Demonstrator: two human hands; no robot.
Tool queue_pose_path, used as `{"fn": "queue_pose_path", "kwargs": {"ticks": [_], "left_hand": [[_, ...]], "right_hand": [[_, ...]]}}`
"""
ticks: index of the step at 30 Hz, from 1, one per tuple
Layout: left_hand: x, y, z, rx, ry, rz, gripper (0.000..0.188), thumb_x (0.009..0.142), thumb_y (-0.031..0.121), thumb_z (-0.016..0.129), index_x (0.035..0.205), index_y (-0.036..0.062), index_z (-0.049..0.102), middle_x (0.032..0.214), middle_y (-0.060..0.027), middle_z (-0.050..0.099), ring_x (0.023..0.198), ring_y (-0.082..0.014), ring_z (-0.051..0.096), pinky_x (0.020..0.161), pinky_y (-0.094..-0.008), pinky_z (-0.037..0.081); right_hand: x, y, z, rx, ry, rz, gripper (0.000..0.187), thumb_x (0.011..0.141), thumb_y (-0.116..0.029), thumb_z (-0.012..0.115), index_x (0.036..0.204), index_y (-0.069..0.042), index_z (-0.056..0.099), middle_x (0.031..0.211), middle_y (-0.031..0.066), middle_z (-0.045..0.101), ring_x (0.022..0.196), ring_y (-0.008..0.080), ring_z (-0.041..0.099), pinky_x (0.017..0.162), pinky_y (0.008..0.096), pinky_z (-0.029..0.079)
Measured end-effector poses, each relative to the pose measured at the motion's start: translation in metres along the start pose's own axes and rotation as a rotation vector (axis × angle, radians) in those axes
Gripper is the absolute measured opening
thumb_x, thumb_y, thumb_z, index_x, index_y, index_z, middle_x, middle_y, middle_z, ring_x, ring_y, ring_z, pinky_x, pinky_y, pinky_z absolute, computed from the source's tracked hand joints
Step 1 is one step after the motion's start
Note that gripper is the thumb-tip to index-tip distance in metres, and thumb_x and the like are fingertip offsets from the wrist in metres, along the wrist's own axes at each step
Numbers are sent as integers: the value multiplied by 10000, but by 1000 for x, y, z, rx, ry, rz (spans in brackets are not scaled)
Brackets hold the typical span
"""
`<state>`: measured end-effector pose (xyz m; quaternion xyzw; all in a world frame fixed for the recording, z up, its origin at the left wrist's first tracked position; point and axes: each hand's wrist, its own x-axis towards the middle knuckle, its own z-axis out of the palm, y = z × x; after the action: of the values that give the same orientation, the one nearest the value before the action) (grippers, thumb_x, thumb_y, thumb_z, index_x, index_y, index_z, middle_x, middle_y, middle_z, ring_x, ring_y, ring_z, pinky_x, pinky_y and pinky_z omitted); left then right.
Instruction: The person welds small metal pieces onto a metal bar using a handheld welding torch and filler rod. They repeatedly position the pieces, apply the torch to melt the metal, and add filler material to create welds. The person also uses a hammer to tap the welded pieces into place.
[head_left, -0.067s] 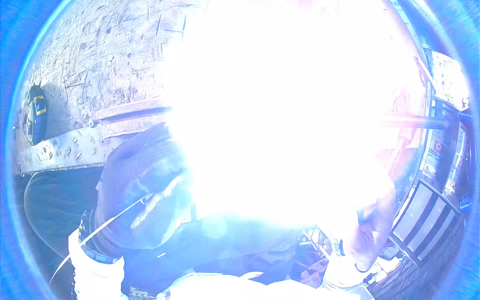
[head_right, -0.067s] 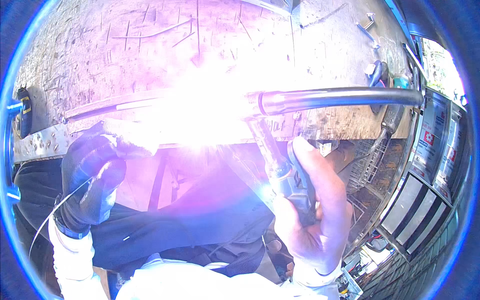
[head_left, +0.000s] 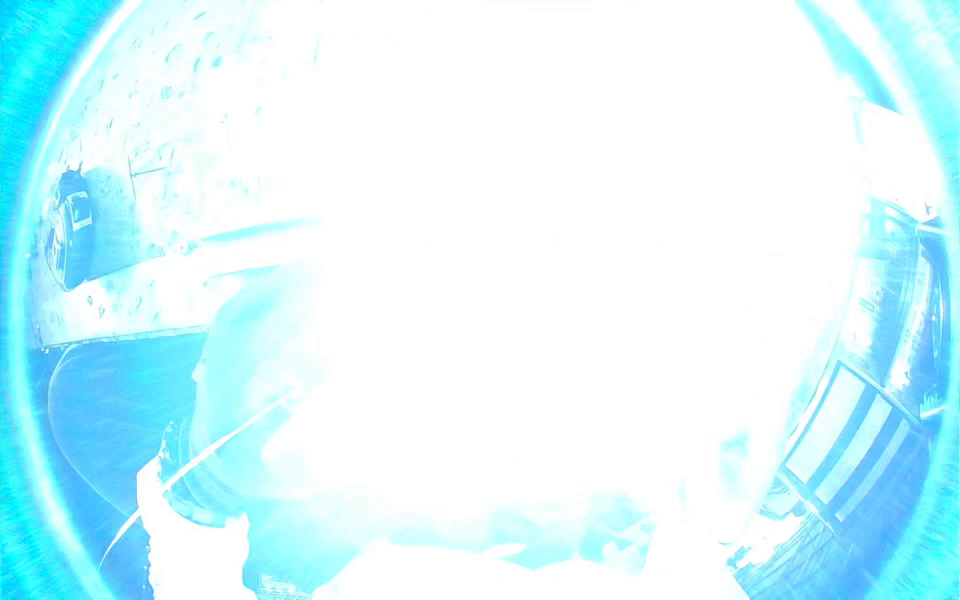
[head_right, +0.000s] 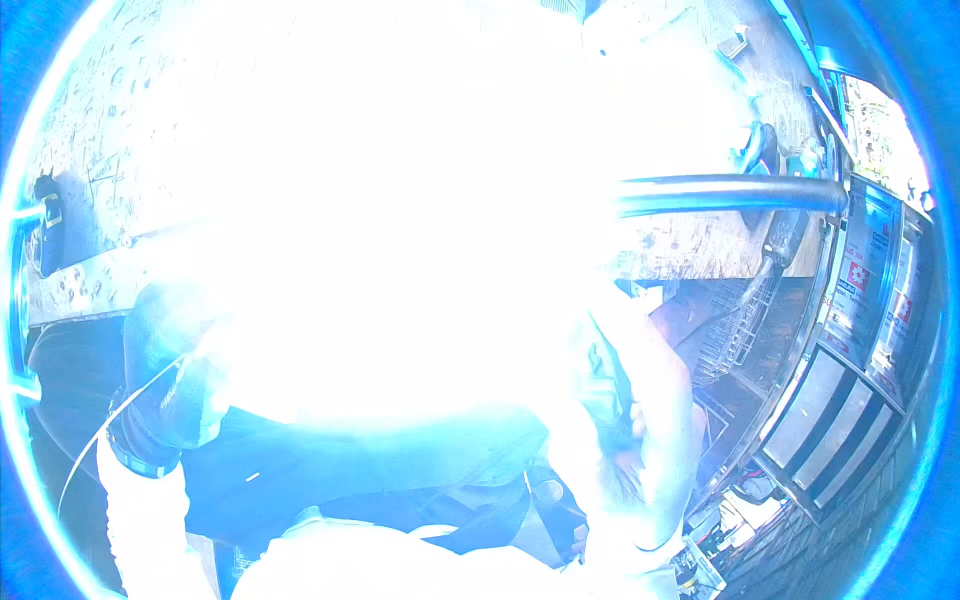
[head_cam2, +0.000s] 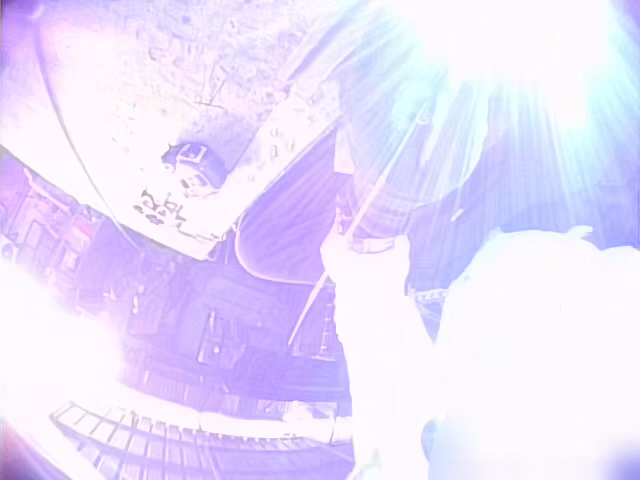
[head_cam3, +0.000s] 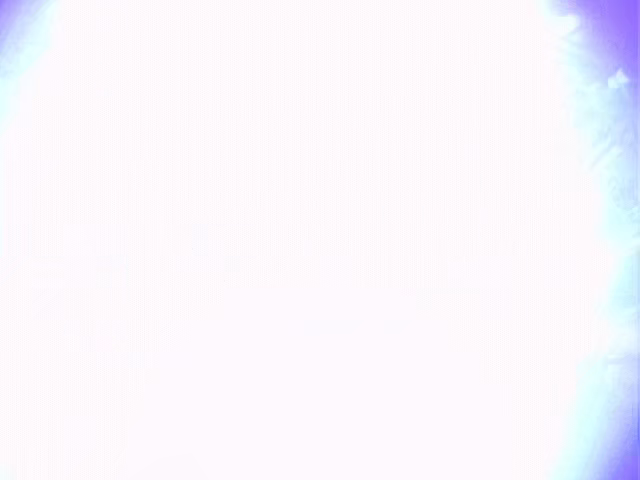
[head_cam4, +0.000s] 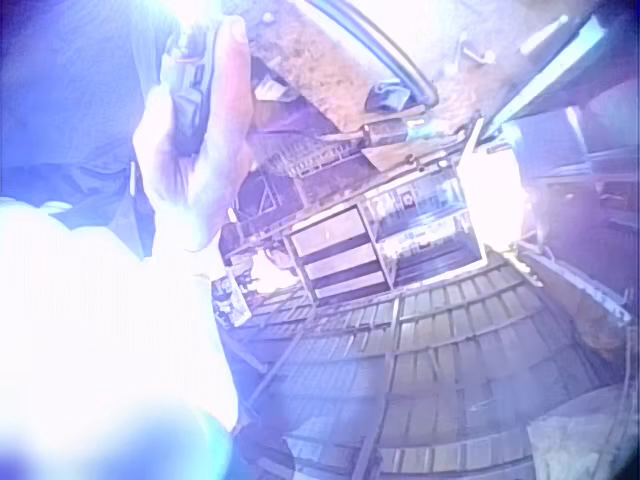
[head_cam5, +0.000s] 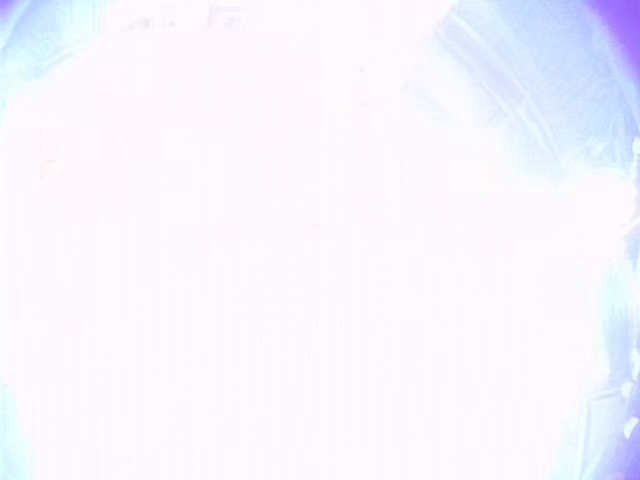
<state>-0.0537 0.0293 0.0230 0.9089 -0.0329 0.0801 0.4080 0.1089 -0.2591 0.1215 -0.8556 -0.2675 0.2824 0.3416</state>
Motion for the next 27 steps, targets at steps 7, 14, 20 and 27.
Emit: {"fn": "queue_pose_path", "kwargs": {"ticks": [7,14,20,27], "left_hand": [[15,5,1,-155,-16,-33,291,929,97,530,1112,-17,725,1014,-170,695,902,-281,679,807,-349,538],[22,16,1,-354,-5,-235,336,986,227,536,1115,-9,737,1087,-187,707,958,-312,697,860,-377,525],[21,11,6,-362,35,-195,377,1030,296,513,1102,6,742,1086,-183,712,983,-334,696,895,-404,525],[22,12,10,-392,44,-221,442,1045,374,523,1082,-8,741,1072,-202,717,1012,-349,699,904,-432,532]], "right_hand": [[-5,-8,14,195,176,120,698,916,-71,703,1505,58,351,1529,251,430,1091,242,651,928,347,547],[-9,-4,13,216,171,121,712,916,-32,685,1516,64,314,1563,264,375,1027,239,660,893,342,556],[-9,-1,14,190,139,105,696,920,-2,659,1520,58,314,1549,272,391,1154,294,646,956,371,547],[-8,-1,15,238,167,139,704,921,-17,667,1522,60,307,1556,265,383,1149,289,644,954,367,544]]}}
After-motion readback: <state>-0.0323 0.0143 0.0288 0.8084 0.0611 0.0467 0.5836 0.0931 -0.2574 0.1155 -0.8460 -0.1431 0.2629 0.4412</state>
